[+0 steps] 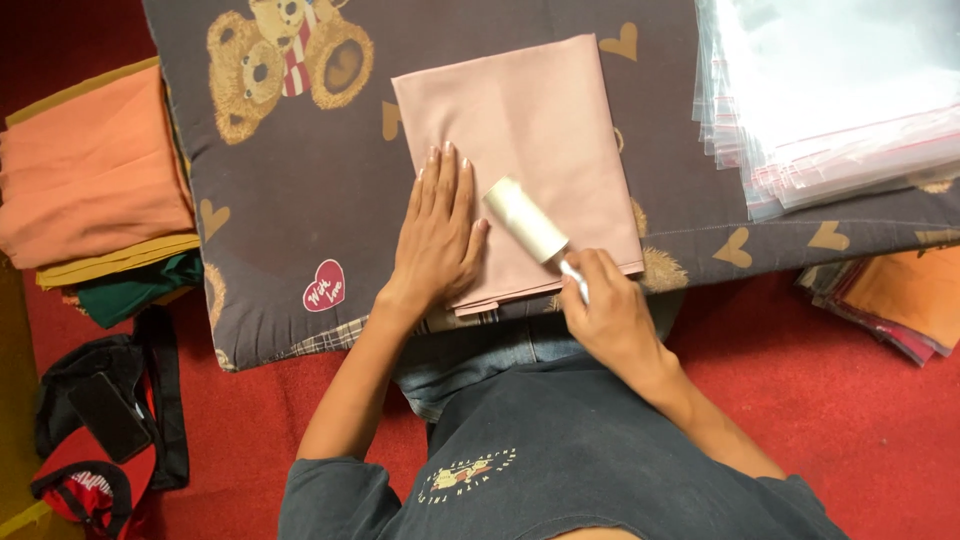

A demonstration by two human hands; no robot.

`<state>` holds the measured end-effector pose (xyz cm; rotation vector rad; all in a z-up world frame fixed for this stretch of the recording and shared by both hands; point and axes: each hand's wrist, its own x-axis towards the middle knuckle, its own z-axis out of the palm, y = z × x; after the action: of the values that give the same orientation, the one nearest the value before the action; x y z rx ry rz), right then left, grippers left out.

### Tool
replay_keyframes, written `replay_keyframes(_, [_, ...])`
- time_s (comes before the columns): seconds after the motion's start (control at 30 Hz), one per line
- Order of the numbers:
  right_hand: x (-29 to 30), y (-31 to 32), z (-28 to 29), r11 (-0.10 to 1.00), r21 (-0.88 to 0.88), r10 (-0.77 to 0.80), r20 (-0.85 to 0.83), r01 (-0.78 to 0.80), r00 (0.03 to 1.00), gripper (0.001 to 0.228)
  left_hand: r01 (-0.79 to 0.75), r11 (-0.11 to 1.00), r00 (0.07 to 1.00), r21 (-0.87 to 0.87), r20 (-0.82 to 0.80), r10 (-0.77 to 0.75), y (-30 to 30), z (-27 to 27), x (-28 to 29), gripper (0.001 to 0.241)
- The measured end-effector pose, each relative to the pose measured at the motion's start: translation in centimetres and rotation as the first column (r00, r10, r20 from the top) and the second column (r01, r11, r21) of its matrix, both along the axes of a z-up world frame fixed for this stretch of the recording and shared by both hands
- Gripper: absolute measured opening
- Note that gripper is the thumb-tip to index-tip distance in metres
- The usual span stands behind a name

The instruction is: The person folds a pink garment on a cushioned surface, uses a lint roller to clean it, then places the folded item into a clear plastic bag and seals it.

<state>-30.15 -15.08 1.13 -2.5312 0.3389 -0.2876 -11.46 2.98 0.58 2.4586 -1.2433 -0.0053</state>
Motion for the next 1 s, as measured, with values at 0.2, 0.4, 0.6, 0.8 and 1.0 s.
replay_keyframes(0.2, [0.4,-3.3,0.9,0.979,-0.105,-0.176,-0.001,0.175,0.984,0.018,-0.006,0.999,1.0,0.032,0.02,0.005,-0.2,0.0,-0.1,0.068])
replay_keyframes(0.4, [0.6,-6.8,2.1,0.941,-0.144,-0.308,0.012,0.306,0.951,0.018,0.001,0.995,0.999,0.097,0.047,-0.006,-0.4,1.0,0.0,0.071])
replay_keyframes(0.6, [0.2,-9.6,4.2,0.921,0.11,-0.382,0.077,0.373,0.921,0.019,-0.063,0.978,0.989,0.197,0.143,0.034,-1.5,0.9,0.8,0.077])
replay_keyframes(0.8, [-0.8,-13.0,6.0,0.899,0.273,-0.378,0.096,0.341,0.921,0.028,0.168,0.986,0.984,-0.003,0.066,-0.168,-10.0,2.3,1.7,0.034])
replay_keyframes(1.0, [-3.1,-17.4,7.7,0.886,0.279,-0.438,0.238,0.371,0.867,0.031,0.414,0.864,0.898,-0.287,-0.026,-0.439,-23.3,0.8,0.0,0.021])
